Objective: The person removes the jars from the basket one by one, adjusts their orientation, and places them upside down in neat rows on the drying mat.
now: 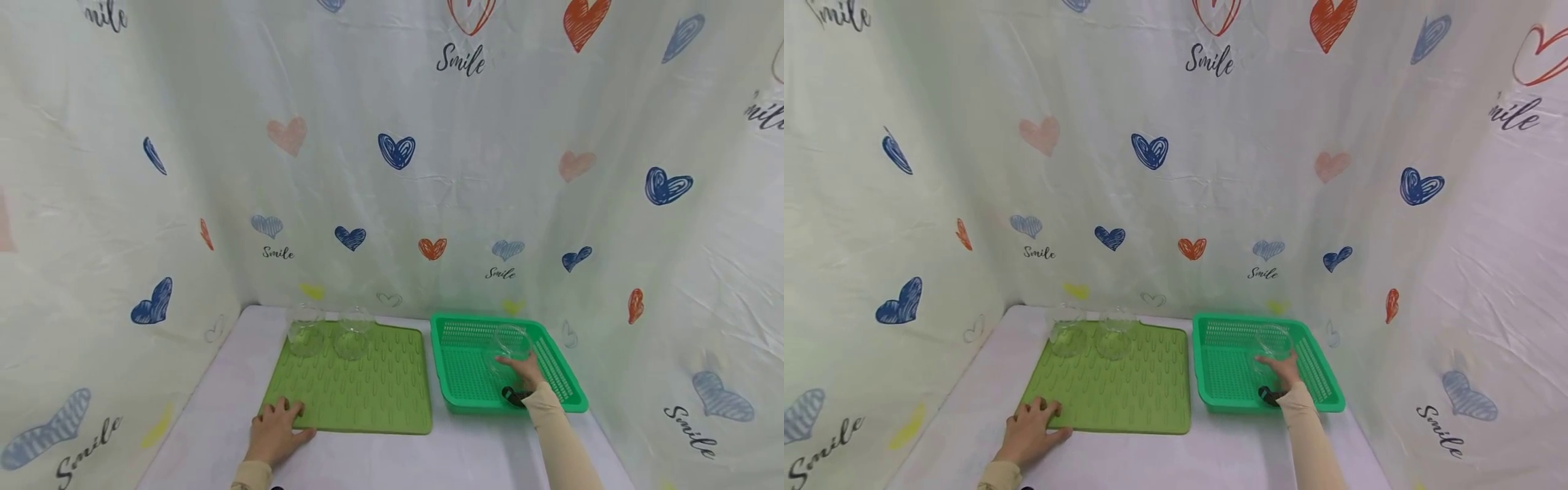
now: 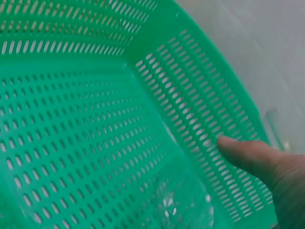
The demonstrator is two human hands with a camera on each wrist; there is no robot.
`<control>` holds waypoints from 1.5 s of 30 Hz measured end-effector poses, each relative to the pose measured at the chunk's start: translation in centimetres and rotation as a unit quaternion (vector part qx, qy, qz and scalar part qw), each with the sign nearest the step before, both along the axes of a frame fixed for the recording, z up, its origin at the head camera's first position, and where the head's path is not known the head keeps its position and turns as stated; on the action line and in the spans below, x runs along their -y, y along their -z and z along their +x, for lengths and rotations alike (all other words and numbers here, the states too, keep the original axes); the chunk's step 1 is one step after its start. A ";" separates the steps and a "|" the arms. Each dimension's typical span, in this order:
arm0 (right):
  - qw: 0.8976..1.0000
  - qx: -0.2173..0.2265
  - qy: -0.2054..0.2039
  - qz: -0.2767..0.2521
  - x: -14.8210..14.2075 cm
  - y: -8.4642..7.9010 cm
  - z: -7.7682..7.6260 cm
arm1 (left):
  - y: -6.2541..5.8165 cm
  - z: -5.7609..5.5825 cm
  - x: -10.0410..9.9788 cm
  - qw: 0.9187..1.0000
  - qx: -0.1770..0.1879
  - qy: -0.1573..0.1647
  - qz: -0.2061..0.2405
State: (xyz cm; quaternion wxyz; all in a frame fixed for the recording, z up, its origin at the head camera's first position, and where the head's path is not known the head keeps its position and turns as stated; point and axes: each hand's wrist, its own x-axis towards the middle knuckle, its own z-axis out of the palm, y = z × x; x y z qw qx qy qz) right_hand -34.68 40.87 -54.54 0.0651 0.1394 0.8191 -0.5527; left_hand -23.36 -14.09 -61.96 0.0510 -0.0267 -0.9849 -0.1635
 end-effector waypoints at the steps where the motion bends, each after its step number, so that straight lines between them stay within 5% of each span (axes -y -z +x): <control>1: 1.000 -0.002 0.003 0.000 -0.1 0.3 -0.1 | 0.1 0.0 0.0 1.000 0.003 -0.001 0.001; 15: 0.998 -0.045 0.032 0.019 -0.1 2.3 -1.4 | 0.1 -0.2 0.0 1.000 0.011 -0.003 -0.010; 20: 0.997 -0.056 0.042 0.022 0.2 1.6 -0.9 | -0.2 -0.2 -0.2 1.000 0.009 0.004 -0.009; 28: 0.995 -0.082 0.044 0.035 1.0 -0.1 0.9 | -0.9 -0.3 0.0 0.998 0.056 0.019 0.009; 35: 0.987 -0.129 0.035 0.088 2.3 -2.7 3.0 | -4.9 -0.7 -0.4 0.983 0.153 0.049 0.084; 40: 0.975 -0.175 0.009 0.134 3.7 -4.7 4.5 | -7.3 -2.1 -1.6 0.973 0.154 0.070 0.159; 45: 0.961 -0.216 -0.008 0.172 5.4 -6.7 5.9 | -9.2 -3.6 -3.5 0.953 0.138 0.114 0.244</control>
